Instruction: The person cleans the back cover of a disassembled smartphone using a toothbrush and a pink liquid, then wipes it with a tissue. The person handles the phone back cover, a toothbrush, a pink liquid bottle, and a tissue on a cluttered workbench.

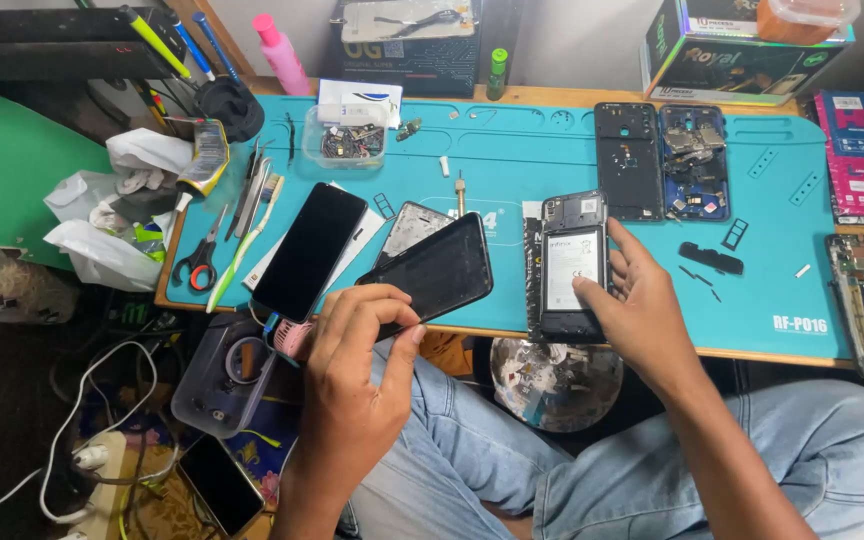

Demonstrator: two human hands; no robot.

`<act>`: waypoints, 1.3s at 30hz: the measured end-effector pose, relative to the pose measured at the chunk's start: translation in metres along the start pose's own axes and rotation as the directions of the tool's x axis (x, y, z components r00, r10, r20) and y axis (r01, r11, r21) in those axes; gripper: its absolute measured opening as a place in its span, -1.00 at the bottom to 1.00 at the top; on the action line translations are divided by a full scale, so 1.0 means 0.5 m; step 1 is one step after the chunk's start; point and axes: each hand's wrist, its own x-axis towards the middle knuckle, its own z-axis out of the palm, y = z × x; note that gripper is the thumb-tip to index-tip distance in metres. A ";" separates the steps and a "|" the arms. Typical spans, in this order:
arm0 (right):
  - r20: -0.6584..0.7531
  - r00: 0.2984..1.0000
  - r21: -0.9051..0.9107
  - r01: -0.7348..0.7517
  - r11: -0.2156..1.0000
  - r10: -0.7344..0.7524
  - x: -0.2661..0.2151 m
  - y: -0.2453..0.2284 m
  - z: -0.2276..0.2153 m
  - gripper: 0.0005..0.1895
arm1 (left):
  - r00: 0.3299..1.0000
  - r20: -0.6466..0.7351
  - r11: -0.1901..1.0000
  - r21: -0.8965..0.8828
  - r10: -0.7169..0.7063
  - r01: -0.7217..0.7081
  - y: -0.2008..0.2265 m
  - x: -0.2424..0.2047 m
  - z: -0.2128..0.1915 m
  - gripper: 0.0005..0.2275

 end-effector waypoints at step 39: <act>-0.200 0.972 0.557 0.006 0.831 0.127 -0.047 0.074 -0.175 -0.37 | 0.981 0.191 0.904 0.424 -0.035 -0.051 -0.135 0.134 0.257 -0.90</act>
